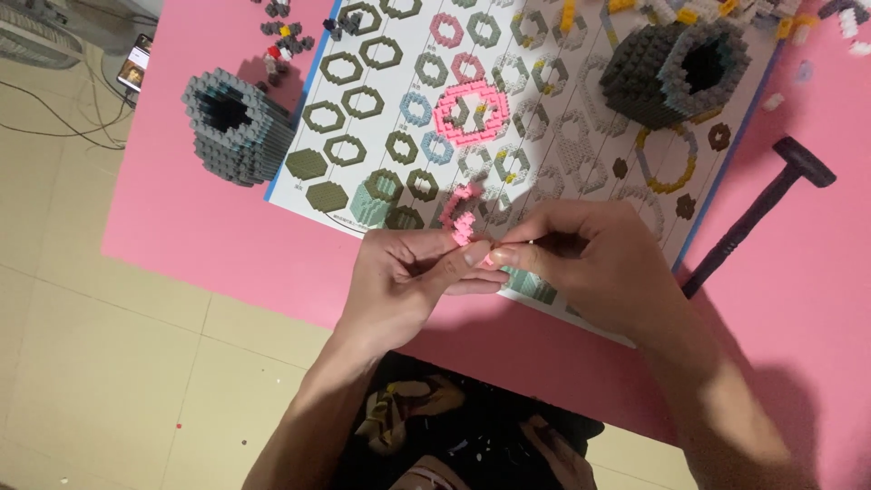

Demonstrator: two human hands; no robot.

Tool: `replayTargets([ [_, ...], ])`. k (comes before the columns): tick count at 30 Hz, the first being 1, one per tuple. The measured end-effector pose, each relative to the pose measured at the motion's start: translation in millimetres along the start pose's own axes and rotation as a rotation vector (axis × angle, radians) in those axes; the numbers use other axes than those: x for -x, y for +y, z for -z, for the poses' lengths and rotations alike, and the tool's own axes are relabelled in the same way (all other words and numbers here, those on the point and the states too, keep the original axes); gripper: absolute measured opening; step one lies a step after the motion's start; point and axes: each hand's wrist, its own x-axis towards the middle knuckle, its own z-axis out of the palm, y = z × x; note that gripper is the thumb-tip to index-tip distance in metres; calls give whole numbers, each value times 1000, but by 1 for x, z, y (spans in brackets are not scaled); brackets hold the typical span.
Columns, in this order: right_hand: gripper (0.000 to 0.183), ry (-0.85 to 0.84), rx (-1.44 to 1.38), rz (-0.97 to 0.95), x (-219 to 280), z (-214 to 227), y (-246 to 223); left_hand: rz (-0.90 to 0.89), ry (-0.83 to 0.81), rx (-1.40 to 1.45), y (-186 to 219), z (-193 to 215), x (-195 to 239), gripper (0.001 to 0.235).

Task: Assembling a small structure using micro building blocks by following a printed instruction sheet on a desk.

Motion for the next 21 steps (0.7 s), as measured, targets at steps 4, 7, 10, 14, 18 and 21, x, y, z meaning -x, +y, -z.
replayTargets([
  [4,10,-47,-111,126,0,7,-2,52,38,-6,14,-7,1,26],
  [7,20,-60,-144,137,0,15,11,35,6,29,19,-9,-2,24],
  [10,40,-147,-216,232,0,17,0,-37,-12,40,21,-5,-3,29],
  [14,23,-154,-323,147,1,10,7,-23,6,21,19,-4,-3,27],
  [18,13,-95,-269,143,-1,3,6,-4,2,-23,15,-1,-1,24],
  [21,14,-91,-277,117,1,0,5,20,-34,-37,15,3,1,23],
])
